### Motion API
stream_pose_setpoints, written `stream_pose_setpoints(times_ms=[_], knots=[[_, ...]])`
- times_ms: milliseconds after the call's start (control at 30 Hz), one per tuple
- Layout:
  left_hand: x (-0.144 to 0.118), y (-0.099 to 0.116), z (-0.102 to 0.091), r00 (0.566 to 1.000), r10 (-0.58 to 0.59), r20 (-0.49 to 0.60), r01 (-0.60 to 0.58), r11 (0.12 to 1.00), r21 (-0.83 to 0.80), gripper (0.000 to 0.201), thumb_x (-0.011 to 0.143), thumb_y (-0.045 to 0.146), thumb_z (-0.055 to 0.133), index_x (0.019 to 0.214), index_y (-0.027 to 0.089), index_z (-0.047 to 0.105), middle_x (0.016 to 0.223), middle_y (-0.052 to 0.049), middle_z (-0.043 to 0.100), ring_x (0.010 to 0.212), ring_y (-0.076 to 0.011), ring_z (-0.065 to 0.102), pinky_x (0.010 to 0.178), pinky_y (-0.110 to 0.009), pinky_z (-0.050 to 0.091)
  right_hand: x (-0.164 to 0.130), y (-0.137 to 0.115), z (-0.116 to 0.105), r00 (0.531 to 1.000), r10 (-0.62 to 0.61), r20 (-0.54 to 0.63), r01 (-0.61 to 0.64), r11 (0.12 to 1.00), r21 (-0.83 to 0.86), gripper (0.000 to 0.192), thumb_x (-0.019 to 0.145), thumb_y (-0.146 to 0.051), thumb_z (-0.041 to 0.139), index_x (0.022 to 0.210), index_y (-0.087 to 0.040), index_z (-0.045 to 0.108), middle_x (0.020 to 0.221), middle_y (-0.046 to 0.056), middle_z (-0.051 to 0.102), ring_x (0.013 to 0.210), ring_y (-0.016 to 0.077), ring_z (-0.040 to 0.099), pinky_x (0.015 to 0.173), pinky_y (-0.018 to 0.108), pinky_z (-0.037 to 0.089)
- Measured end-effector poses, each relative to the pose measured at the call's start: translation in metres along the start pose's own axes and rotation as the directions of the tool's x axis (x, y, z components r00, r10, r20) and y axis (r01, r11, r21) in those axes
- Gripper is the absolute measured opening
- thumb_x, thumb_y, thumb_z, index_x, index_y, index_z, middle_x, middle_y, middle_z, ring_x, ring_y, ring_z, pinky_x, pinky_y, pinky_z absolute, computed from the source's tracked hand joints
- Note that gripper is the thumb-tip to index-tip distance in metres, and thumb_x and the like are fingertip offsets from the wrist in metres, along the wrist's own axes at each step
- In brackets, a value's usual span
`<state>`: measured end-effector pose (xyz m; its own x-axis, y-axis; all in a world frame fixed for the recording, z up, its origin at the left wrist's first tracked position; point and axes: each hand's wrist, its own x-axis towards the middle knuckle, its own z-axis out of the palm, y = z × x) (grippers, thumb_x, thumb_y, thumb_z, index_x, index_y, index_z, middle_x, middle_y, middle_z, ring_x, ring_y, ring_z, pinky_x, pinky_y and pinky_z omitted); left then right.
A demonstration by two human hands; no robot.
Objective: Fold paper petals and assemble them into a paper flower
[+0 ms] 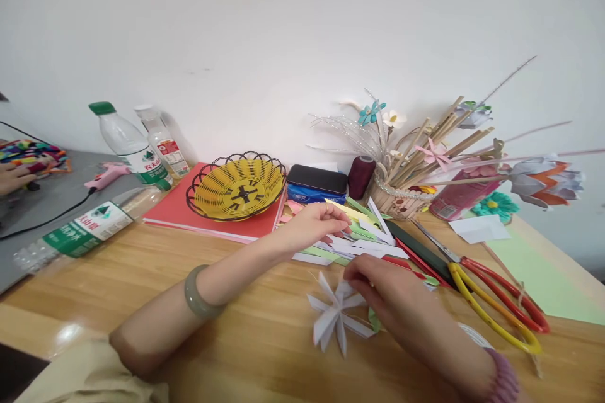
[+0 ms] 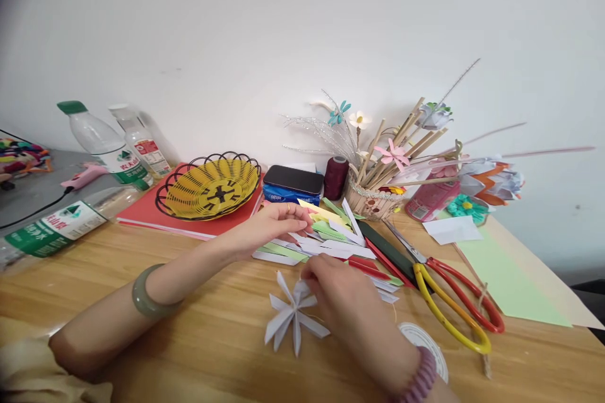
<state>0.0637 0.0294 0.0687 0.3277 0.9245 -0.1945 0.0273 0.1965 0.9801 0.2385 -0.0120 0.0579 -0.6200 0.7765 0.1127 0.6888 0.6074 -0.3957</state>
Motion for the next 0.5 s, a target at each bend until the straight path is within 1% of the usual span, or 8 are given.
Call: stream_pose_setpoints(times_ms=[67, 133, 167, 200, 233, 300, 367, 500], knots=[[-0.001, -0.001, -0.003, 0.997, 0.002, 0.081, 0.002, 0.999, -0.052, 0.03, 0.076, 0.043, 0.058, 0.086, 0.014, 0.058, 0.092, -0.008, 0.064, 0.088, -0.0158, 0.059, 0.076, -0.027, 0.04, 0.0, 0.003, -0.011, 0.995, 0.022, -0.093, -0.014, 0.996, 0.086, 0.015, 0.086, -0.018, 0.042, 0.082, -0.023, 0.055, 0.079, 0.002, 0.065, 0.069, 0.0152, 0.06, 0.06, 0.027, 0.047], [-0.002, -0.001, -0.003, 0.982, -0.004, 0.19, 0.03, 0.991, -0.132, 0.051, 0.069, 0.061, 0.056, 0.093, 0.015, 0.058, 0.097, -0.009, 0.064, 0.089, -0.0179, 0.059, 0.079, -0.03, 0.04, 0.0, 0.007, -0.021, 0.973, 0.073, -0.217, -0.034, 0.983, 0.179, 0.013, 0.086, -0.025, 0.044, 0.083, -0.023, 0.056, 0.079, 0.001, 0.065, 0.068, 0.015, 0.06, 0.058, 0.026, 0.048], [-0.003, -0.002, -0.002, 0.974, -0.008, 0.225, 0.044, 0.987, -0.158, 0.058, 0.065, 0.065, 0.057, 0.095, 0.016, 0.058, 0.098, -0.009, 0.064, 0.088, -0.0184, 0.06, 0.079, -0.031, 0.04, 0.0, 0.009, -0.025, 0.957, 0.106, -0.268, -0.049, 0.976, 0.213, 0.013, 0.086, -0.028, 0.045, 0.082, -0.022, 0.057, 0.077, 0.002, 0.065, 0.066, 0.015, 0.06, 0.056, 0.026, 0.048], [-0.003, -0.002, 0.0, 0.97, -0.008, 0.243, 0.051, 0.984, -0.171, 0.06, 0.06, 0.064, 0.062, 0.096, 0.016, 0.058, 0.098, -0.009, 0.064, 0.087, -0.0185, 0.06, 0.079, -0.031, 0.041, 0.0, 0.01, -0.027, 0.943, 0.136, -0.303, -0.065, 0.97, 0.233, 0.014, 0.085, -0.03, 0.046, 0.082, -0.022, 0.057, 0.076, 0.002, 0.065, 0.063, 0.0149, 0.06, 0.054, 0.026, 0.047], [-0.004, -0.003, 0.002, 0.97, -0.001, 0.244, 0.046, 0.983, -0.178, 0.059, 0.056, 0.059, 0.069, 0.097, 0.016, 0.059, 0.097, -0.008, 0.065, 0.086, -0.0181, 0.06, 0.079, -0.031, 0.041, 0.0, 0.012, -0.028, 0.933, 0.162, -0.321, -0.081, 0.965, 0.25, 0.015, 0.085, -0.031, 0.047, 0.082, -0.021, 0.058, 0.075, 0.002, 0.065, 0.062, 0.0148, 0.06, 0.054, 0.026, 0.047], [-0.005, -0.004, 0.009, 0.975, 0.025, 0.221, 0.02, 0.98, -0.198, 0.056, 0.052, 0.042, 0.079, 0.098, 0.016, 0.06, 0.093, -0.006, 0.065, 0.081, -0.0165, 0.062, 0.079, -0.03, 0.043, 0.001, 0.017, -0.026, 0.921, 0.196, -0.338, -0.099, 0.954, 0.284, 0.017, 0.085, -0.033, 0.047, 0.084, -0.021, 0.058, 0.077, 0.003, 0.065, 0.063, 0.0152, 0.06, 0.055, 0.028, 0.048], [-0.006, -0.005, 0.015, 0.98, 0.056, 0.189, -0.01, 0.972, -0.234, 0.049, 0.054, 0.031, 0.079, 0.097, 0.015, 0.062, 0.089, -0.006, 0.066, 0.078, -0.0159, 0.062, 0.079, -0.032, 0.045, 0.002, 0.021, -0.023, 0.924, 0.215, -0.315, -0.102, 0.935, 0.34, 0.02, 0.085, -0.037, 0.048, 0.087, -0.02, 0.058, 0.079, 0.004, 0.066, 0.065, 0.0157, 0.061, 0.057, 0.029, 0.049], [-0.01, -0.004, 0.021, 0.979, 0.122, 0.162, -0.081, 0.967, -0.243, 0.03, 0.064, 0.025, 0.072, 0.091, 0.012, 0.067, 0.083, -0.006, 0.068, 0.078, -0.016, 0.062, 0.079, -0.03, 0.047, 0.003, 0.026, -0.019, 0.937, 0.249, -0.245, -0.099, 0.862, 0.497, 0.028, 0.081, -0.044, 0.054, 0.093, -0.019, 0.058, 0.082, 0.005, 0.066, 0.068, 0.0165, 0.061, 0.059, 0.029, 0.049]])
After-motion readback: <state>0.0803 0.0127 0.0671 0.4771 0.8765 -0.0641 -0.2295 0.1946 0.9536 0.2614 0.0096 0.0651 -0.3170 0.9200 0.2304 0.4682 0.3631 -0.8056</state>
